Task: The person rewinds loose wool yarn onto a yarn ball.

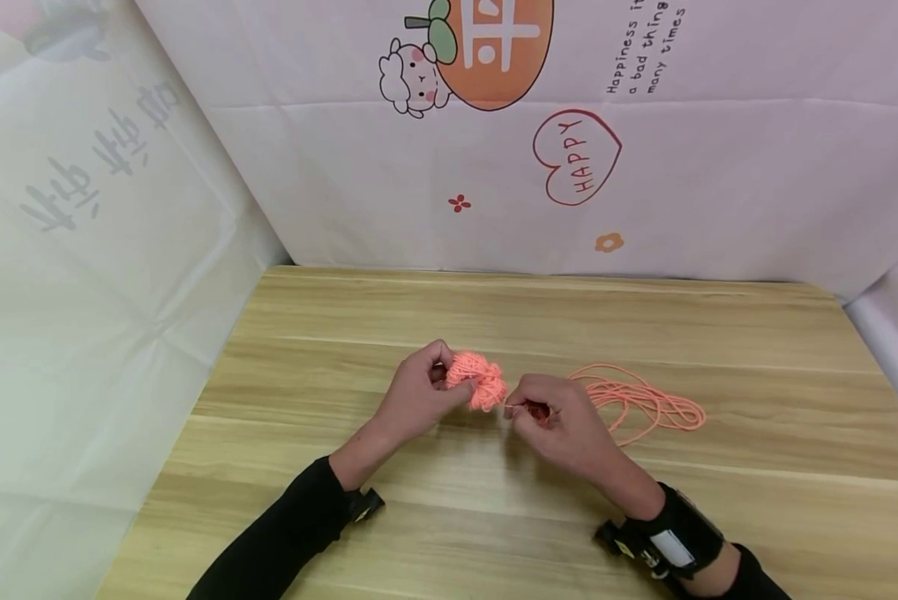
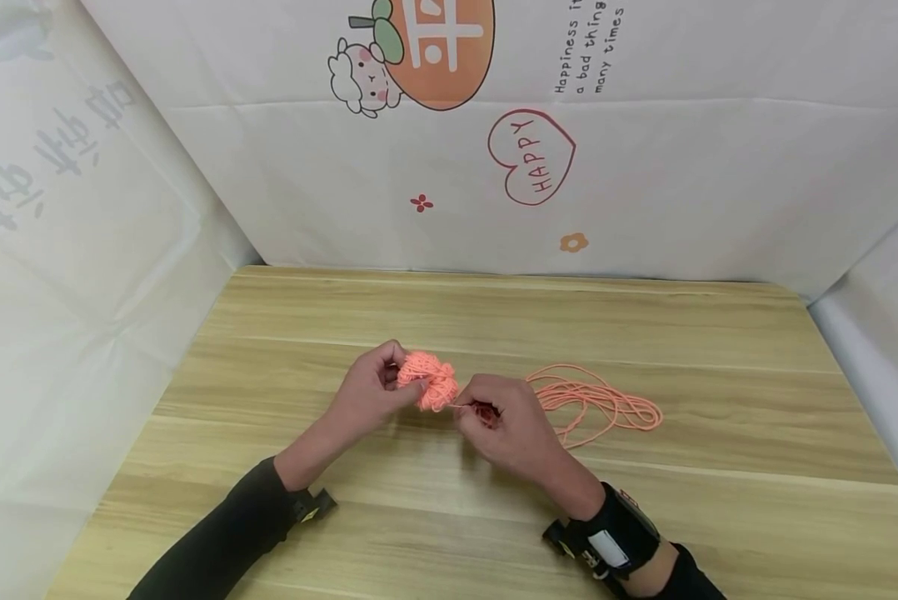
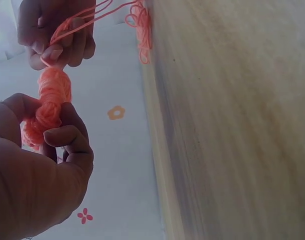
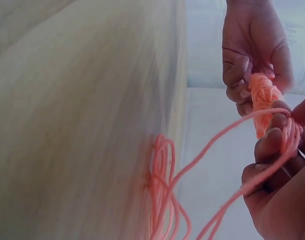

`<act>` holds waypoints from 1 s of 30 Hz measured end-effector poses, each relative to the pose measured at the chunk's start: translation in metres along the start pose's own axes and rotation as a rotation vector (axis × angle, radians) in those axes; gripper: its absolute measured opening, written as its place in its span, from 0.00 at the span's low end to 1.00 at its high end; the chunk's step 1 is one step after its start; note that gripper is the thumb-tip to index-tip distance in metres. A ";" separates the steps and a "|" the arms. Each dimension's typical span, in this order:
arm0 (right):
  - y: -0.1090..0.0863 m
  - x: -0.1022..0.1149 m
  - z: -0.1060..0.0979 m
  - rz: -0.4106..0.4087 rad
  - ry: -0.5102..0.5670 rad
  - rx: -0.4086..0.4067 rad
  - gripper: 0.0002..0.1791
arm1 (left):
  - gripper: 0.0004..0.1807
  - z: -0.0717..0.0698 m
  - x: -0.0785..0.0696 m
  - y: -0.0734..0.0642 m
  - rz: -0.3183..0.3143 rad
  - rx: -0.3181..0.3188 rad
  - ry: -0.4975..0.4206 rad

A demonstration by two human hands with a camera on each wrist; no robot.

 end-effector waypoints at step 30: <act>0.002 0.003 -0.003 0.053 0.048 -0.046 0.18 | 0.12 0.030 0.006 -0.006 0.138 0.401 0.202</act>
Point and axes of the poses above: each hand's wrist, its own y-axis towards the middle knuckle, its own z-axis out of the palm, x = y × z, the point moved 6 cm from there along y, towards the middle knuckle, and after that the axes turned 7 degrees about y, right-handed, at the moved point
